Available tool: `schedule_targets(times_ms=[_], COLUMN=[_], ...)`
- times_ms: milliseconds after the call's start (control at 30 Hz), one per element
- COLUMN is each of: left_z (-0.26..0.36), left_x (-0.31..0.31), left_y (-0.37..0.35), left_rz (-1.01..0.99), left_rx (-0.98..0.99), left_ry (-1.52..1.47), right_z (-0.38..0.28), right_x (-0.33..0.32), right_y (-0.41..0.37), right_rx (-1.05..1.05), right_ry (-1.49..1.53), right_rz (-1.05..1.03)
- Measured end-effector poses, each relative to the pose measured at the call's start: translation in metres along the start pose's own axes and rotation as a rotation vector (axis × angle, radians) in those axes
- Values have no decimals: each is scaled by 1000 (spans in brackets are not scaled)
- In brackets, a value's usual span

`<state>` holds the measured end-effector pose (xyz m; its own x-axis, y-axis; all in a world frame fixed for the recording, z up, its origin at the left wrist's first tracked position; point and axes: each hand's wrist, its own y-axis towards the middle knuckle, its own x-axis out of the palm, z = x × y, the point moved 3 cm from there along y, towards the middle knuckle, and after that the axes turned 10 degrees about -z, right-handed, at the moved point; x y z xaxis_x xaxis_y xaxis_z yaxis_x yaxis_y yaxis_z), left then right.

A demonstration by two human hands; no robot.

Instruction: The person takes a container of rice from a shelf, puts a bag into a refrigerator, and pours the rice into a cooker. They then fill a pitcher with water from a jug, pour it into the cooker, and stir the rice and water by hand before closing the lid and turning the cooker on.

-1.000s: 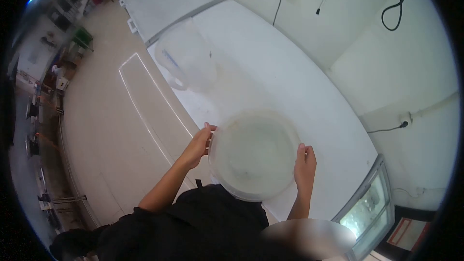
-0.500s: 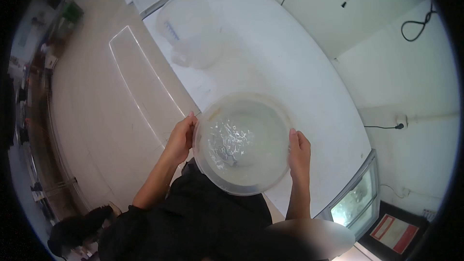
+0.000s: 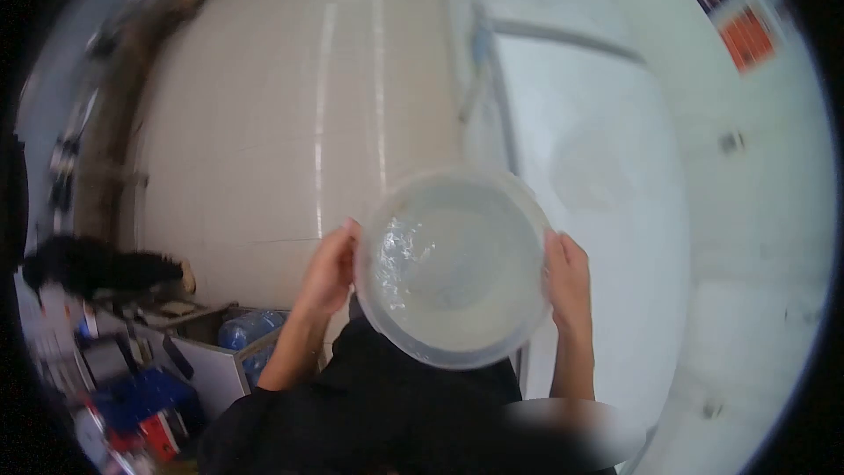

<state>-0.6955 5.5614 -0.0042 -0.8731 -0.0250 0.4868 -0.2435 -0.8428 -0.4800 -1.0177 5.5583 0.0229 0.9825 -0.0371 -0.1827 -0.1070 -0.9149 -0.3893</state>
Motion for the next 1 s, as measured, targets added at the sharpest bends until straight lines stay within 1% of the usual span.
schedule_targets(times_ms=[33, 67, 100, 133, 233, 333, 433, 567, 667, 733, 867, 900, 967, 1000], left_z=[16, 31, 43, 57, 115, 163, 222, 282, 341, 375, 441, 462, 499, 512], left_x=[-18, -37, -64, -88, -157, -242, -315, -426, -493, -548, -645, -671, -724, -752], left_y=[1, 1, -4, -3, -7, -12, -22, -27, -42, -55, -79, -86, -108, -117], left_rz=[24, 54, 53, 49, 94, 166, 304, 504, 708, 772, 921, 894, 838, 852], left_rx=[58, 116, 109, 114, 198, 260, 323, 422, 478, 582, 735, 787, 878, 888], left_ry=[-25, -52, -74, -89, -139, -104, -156, -250, -350, -361, -507, -518, -520, -504], right_z=[-4, -25, -45, -48, -83, -135, -176, -219, -274, -309, -370, -382, -409, -416], right_x=[19, 50, 86, 107, 199, 321, 437, 598, 745, 843, 1026, 1075, 1163, 1201], right_y=[20, 35, 45, 65, 124, 164, 213, 288, 300, 308, 318, 322, 320, 313], right_rx=[-15, -32, -44, -36, -22, -144, -127, -108, -159, -159, -196, -206, -127, -70], right_ry=[-45, -47, -53, -56, -89, -99, -65, -242, -199, -226, -343, -369, -400, -414], right_rz=[-56, -98, -143, -208, -346, -452, -675, -917, -1049, -1235, -1450, -1493, -1563, -1590])
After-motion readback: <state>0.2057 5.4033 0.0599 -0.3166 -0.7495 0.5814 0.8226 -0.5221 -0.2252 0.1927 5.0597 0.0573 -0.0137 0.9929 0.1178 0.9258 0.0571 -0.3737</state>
